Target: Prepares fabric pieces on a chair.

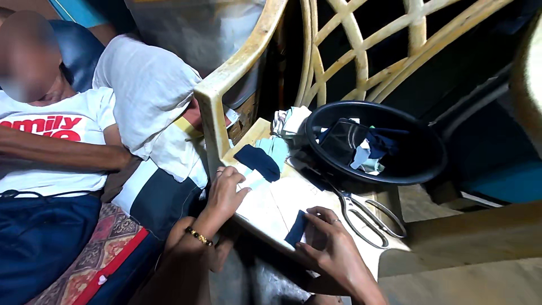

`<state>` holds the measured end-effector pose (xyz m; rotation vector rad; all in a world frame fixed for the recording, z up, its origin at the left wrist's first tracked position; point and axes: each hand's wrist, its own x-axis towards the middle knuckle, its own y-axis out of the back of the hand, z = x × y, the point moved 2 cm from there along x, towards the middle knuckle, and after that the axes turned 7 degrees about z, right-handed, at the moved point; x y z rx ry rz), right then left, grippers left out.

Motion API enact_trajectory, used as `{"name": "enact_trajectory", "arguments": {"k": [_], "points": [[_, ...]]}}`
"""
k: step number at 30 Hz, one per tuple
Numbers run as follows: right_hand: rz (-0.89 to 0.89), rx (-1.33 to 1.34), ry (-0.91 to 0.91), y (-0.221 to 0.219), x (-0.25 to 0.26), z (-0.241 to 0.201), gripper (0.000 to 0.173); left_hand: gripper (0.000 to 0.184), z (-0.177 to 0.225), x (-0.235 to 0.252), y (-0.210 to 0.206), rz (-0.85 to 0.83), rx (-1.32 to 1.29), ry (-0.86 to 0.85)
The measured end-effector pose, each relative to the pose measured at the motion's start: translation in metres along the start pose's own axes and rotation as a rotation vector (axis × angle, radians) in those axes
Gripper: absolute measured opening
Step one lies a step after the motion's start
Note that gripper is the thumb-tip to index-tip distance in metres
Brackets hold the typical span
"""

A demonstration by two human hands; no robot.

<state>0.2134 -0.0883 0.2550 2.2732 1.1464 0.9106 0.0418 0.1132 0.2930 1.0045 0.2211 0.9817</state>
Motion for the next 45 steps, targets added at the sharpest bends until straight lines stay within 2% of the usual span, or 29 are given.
{"name": "enact_trajectory", "arguments": {"k": [4, 8, 12, 14, 16, 17, 20, 22, 25, 28, 30, 31, 32, 33, 35, 37, 38, 40, 42, 45], "points": [[-0.012, 0.023, -0.014, 0.005, 0.0, 0.0, 0.064, 0.025, 0.007, 0.016, -0.009, -0.088, 0.049, -0.017], [-0.036, 0.079, -0.017, 0.013, -0.001, 0.002, 0.076, 0.015, 0.004, 0.018, -0.016, 0.011, 0.057, -0.122], [-0.033, 0.126, -0.042, 0.016, -0.003, 0.002, 0.082, 0.011, 0.003, 0.02, -0.015, 0.022, 0.004, -0.072], [0.05, 0.13, 0.008, 0.015, -0.003, 0.001, 0.075, 0.009, 0.0, 0.017, -0.017, 0.164, -0.08, -0.126], [0.179, 0.199, 0.078, 0.01, 0.0, -0.006, 0.059, 0.008, 0.008, 0.007, -0.016, 0.331, -0.216, -0.235], [0.216, 0.294, 0.077, 0.006, 0.001, -0.012, 0.051, 0.007, 0.017, 0.0, -0.013, 0.346, -0.309, -0.281], [0.143, 0.777, -0.088, -0.009, 0.002, -0.033, 0.033, 0.009, 0.046, -0.023, -0.006, 0.183, -0.585, -0.403], [0.077, 1.022, -0.226, -0.017, 0.002, -0.04, 0.036, 0.01, 0.054, -0.034, -0.005, 0.105, -0.628, -0.548], [0.044, 1.143, -0.318, -0.018, 0.002, -0.04, 0.041, 0.01, 0.056, -0.047, -0.007, 0.155, -0.464, -0.771], [0.083, 1.119, -0.348, -0.01, 0.001, -0.04, 0.03, 0.012, 0.056, -0.057, -0.012, 0.193, -0.4, -0.831], [0.056, 1.11, -0.284, -0.005, 0.001, -0.038, 0.048, 0.009, 0.054, -0.062, -0.016, 0.121, -0.554, -0.731], [0.033, 1.098, -0.241, -0.003, 0.0, -0.036, 0.055, 0.009, 0.051, -0.064, -0.019, 0.037, -0.7, -0.621], [0.013, 1.09, -0.206, -0.001, 0.0, -0.035, 0.058, 0.017, 0.048, -0.067, -0.023, -0.067, -0.876, -0.478], [-0.001, 1.092, -0.181, 0.0, 0.0, -0.034, 0.059, 0.028, 0.045, -0.07, -0.029, -0.176, -1.064, -0.326], [0.007, 1.114, -0.147, 0.001, -0.001, -0.034, 0.059, 0.037, 0.045, -0.078, -0.037, -0.298, -1.373, 0.01], [0.03, 1.13, -0.129, 0.002, 0.0, -0.036, 0.059, 0.038, 0.052, -0.086, -0.037, -0.343, -1.486, 0.328], [0.034, 1.127, -0.122, 0.002, -0.001, -0.036, 0.059, 0.036, 0.056, -0.088, -0.035, -0.337, -1.502, 0.426], [0.033, 1.08, -0.101, 0.004, -0.002, -0.036, 0.058, 0.034, 0.064, -0.088, -0.031, -0.211, -1.444, 0.483], [0.005, 0.967, -0.062, 0.008, -0.003, -0.035, 0.06, 0.036, 0.064, -0.085, -0.03, -0.051, -1.38, 0.374], [-0.125, 0.834, 0.033, 0.014, -0.004, -0.034, 0.064, 0.042, 0.063, -0.081, -0.025, 0.04, -1.303, 0.195]]}}
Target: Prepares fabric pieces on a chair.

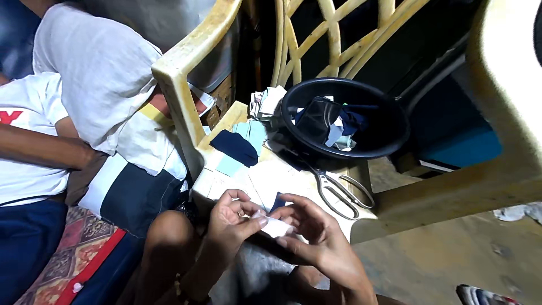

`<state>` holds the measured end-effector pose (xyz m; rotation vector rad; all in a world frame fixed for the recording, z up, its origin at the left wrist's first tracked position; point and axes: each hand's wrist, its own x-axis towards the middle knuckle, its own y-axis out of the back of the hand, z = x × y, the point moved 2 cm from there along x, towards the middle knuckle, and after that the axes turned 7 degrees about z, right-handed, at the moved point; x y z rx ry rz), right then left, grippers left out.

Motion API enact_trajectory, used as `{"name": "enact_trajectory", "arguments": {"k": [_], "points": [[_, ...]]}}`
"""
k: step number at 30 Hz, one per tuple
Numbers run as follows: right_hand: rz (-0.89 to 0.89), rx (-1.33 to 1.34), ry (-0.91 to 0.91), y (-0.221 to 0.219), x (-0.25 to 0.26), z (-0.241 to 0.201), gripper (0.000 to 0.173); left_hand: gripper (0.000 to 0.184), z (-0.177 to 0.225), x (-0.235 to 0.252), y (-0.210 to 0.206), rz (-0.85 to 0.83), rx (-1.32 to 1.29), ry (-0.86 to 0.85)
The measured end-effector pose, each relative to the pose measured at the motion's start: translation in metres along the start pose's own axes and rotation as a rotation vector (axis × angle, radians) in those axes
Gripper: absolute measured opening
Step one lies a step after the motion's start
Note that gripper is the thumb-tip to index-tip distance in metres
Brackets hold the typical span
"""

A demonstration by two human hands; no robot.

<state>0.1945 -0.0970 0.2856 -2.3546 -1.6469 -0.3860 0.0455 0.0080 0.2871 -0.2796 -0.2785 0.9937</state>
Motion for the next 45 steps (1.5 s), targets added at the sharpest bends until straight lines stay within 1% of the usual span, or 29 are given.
{"name": "enact_trajectory", "arguments": {"k": [2, 4, 6, 8, 9, 10, 11, 13, 14, 15, 16, 17, 19, 21, 22, 25, 26, 28, 30, 32, 35, 36, 38, 42, 45], "points": [[-0.048, -0.043, 0.038, -0.002, -0.001, -0.002, 0.061, 0.045, 0.004, -0.001, 0.001, -0.053, 0.148, -0.146], [-0.008, -0.101, 0.08, -0.007, -0.001, -0.003, 0.055, 0.043, 0.007, -0.002, 0.002, -0.116, 0.365, -0.364], [0.053, -0.149, 0.086, -0.013, -0.001, -0.002, 0.048, 0.037, 0.01, -0.002, 0.0, -0.149, 0.545, -0.56], [0.115, -0.164, 0.073, -0.019, 0.0, -0.003, 0.039, 0.031, 0.012, -0.004, -0.003, -0.155, 0.631, -0.645], [0.15, -0.159, 0.065, -0.022, 0.0, -0.003, 0.035, 0.032, 0.011, -0.004, -0.004, -0.152, 0.637, -0.644], [0.185, -0.144, 0.053, -0.024, 0.0, -0.003, 0.031, 0.035, 0.009, -0.005, -0.004, -0.146, 0.613, -0.608], [0.215, -0.118, 0.039, -0.025, 0.0, -0.004, 0.03, 0.04, 0.006, -0.006, -0.004, -0.145, 0.567, -0.528], [0.26, -0.051, 0.005, -0.024, 0.001, -0.004, 0.028, 0.049, 0.003, -0.008, -0.004, -0.157, 0.406, -0.254], [0.278, -0.028, -0.007, -0.023, 0.002, -0.003, 0.029, 0.049, 0.0, -0.008, -0.003, -0.16, 0.313, -0.116], [0.298, -0.022, -0.008, -0.021, 0.002, -0.002, 0.03, 0.048, -0.003, -0.008, -0.003, -0.153, 0.247, -0.023], [0.32, -0.033, -0.003, -0.019, 0.003, 0.0, 0.03, 0.045, -0.006, -0.009, -0.002, -0.137, 0.22, 0.024], [0.346, -0.053, 0.003, -0.017, 0.004, 0.002, 0.03, 0.041, -0.008, -0.009, 0.0, -0.118, 0.213, 0.025], [0.397, -0.129, 0.017, -0.012, 0.006, 0.007, 0.029, 0.032, -0.012, -0.006, 0.003, -0.093, 0.236, -0.036], [0.425, -0.201, 0.021, -0.009, 0.009, 0.012, 0.028, 0.016, -0.015, 0.0, 0.007, -0.131, 0.294, -0.093], [0.431, -0.222, 0.019, -0.007, 0.01, 0.015, 0.027, 0.009, -0.016, 0.004, 0.009, -0.174, 0.327, -0.092], [0.446, -0.256, 0.013, -0.005, 0.014, 0.022, 0.028, 0.019, -0.017, 0.014, 0.012, -0.275, 0.392, 0.0], [0.456, -0.269, 0.017, -0.006, 0.015, 0.024, 0.027, 0.021, -0.016, 0.016, 0.011, -0.278, 0.4, 0.057], [0.468, -0.306, 0.037, -0.005, 0.016, 0.027, 0.027, 0.019, -0.013, 0.017, 0.009, -0.269, 0.407, 0.186], [0.484, -0.349, 0.066, -0.003, 0.018, 0.032, 0.027, 0.019, -0.011, 0.018, 0.008, -0.248, 0.427, 0.24], [0.514, -0.39, 0.102, -0.001, 0.021, 0.036, 0.027, 0.02, -0.011, 0.02, 0.009, -0.22, 0.501, 0.187], [0.567, -0.459, 0.186, 0.001, 0.024, 0.039, 0.025, 0.011, -0.009, 0.024, 0.007, -0.134, 0.587, -0.003], [0.577, -0.486, 0.2, 0.002, 0.025, 0.039, 0.024, 0.009, -0.008, 0.025, 0.007, -0.111, 0.603, -0.042], [0.574, -0.543, 0.203, 0.003, 0.026, 0.04, 0.022, 0.008, -0.007, 0.025, 0.006, -0.097, 0.617, -0.048], [0.506, -0.661, 0.178, 0.006, 0.024, 0.042, 0.02, 0.009, -0.012, 0.016, 0.003, -0.115, 0.665, 0.02], [0.487, -0.717, 0.172, 0.006, 0.023, 0.044, 0.02, 0.009, -0.019, 0.01, 0.001, -0.106, 0.716, -0.014]]}}
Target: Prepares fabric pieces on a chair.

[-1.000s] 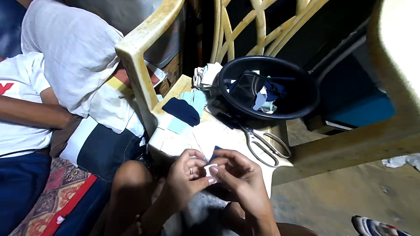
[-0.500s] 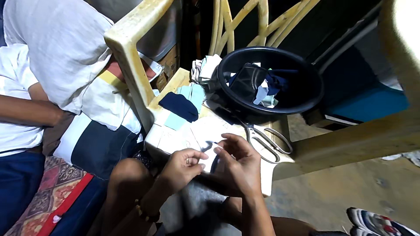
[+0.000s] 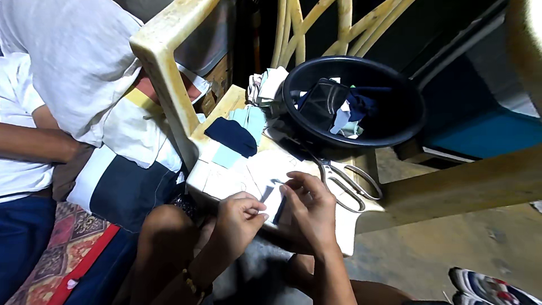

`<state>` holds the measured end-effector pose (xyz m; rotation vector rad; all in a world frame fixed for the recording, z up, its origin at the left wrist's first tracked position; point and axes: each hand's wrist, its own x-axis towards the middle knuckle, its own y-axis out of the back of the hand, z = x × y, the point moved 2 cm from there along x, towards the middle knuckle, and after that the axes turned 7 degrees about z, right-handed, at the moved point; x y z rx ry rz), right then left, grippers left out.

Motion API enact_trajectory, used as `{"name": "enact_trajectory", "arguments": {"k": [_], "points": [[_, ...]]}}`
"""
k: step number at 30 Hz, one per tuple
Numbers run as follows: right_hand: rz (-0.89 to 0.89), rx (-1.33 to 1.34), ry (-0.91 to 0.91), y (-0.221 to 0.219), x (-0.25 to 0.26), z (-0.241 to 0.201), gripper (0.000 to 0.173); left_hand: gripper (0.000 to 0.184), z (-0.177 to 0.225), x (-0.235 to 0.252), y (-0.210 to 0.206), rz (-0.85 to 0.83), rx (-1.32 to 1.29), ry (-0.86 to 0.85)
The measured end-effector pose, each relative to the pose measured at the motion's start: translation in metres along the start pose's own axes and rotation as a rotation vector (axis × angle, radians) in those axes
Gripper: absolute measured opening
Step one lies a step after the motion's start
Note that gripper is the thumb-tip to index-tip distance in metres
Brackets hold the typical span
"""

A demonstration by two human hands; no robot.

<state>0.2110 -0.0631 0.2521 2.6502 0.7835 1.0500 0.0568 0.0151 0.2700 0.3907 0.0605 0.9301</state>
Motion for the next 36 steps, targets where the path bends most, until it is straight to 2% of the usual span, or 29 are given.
{"name": "enact_trajectory", "arguments": {"k": [7, 12, 20, 30, 36], "points": [[-0.039, -0.035, 0.027, -0.002, -0.001, 0.0, 0.011, 0.008, -0.002, -0.002, -0.007, 0.083, 0.109, -0.099], [-0.11, -0.069, 0.03, -0.002, -0.002, -0.001, 0.019, 0.008, -0.002, -0.002, -0.009, 0.1, 0.154, -0.14], [-0.138, -0.109, 0.006, -0.002, -0.001, -0.001, 0.016, 0.008, -0.003, -0.002, -0.01, 0.098, 0.195, -0.183], [-0.151, -0.124, 0.004, -0.003, -0.001, -0.001, 0.014, 0.009, 0.0, -0.002, -0.009, 0.075, 0.234, -0.167], [-0.151, -0.119, 0.012, -0.004, -0.001, 0.001, 0.014, 0.012, -0.003, 0.002, 0.007, 0.064, 0.242, -0.144]]}}
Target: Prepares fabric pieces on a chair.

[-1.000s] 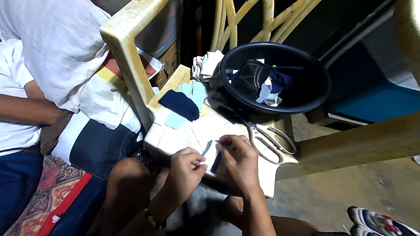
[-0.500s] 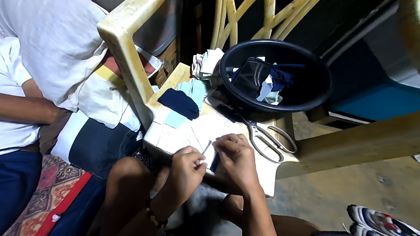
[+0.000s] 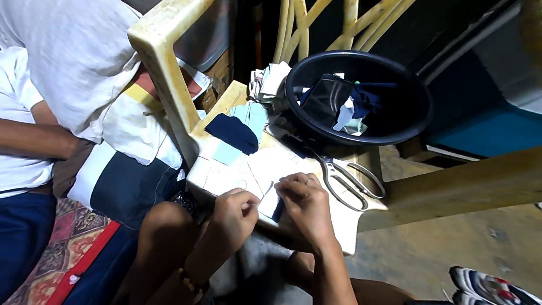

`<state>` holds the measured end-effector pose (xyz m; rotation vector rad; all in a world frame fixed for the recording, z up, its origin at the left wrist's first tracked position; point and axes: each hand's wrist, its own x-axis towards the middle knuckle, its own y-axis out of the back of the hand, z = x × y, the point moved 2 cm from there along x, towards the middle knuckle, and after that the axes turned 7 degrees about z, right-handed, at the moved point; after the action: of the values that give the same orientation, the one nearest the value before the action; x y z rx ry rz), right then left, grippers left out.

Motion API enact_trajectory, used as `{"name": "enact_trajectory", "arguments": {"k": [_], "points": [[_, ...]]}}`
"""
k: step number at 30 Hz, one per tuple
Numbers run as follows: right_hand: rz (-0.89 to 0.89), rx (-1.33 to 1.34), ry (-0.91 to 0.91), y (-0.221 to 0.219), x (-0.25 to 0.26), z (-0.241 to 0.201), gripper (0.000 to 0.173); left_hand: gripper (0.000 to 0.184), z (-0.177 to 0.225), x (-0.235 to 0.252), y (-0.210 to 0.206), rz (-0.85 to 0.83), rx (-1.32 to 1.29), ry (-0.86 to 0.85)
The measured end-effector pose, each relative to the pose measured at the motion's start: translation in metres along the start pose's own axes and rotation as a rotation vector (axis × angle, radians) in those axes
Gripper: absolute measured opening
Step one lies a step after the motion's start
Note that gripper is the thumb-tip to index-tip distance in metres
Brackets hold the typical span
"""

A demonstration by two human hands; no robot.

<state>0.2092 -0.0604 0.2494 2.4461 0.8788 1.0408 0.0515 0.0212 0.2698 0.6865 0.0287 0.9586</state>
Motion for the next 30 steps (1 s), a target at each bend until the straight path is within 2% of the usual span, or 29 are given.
{"name": "enact_trajectory", "arguments": {"k": [3, 6, 9, 11, 30], "points": [[0.002, -0.004, -0.002, 0.0, 0.0, 0.0, 0.014, 0.015, -0.006, 0.0, 0.002, 0.073, 0.079, -0.102], [-0.001, -0.007, -0.001, 0.0, 0.0, 0.0, 0.014, 0.018, -0.009, -0.003, -0.004, 0.129, 0.106, -0.317], [-0.003, -0.003, 0.001, 0.0, 0.001, 0.0, 0.014, 0.023, -0.011, -0.009, -0.014, 0.033, 0.083, -0.505], [0.001, -0.006, 0.006, 0.0, 0.001, -0.001, 0.013, 0.024, -0.014, -0.013, -0.019, -0.019, 0.097, -0.569], [0.045, -0.007, 0.054, -0.001, 0.001, -0.001, 0.017, 0.019, -0.016, -0.021, -0.024, 0.024, 0.187, -0.592]]}}
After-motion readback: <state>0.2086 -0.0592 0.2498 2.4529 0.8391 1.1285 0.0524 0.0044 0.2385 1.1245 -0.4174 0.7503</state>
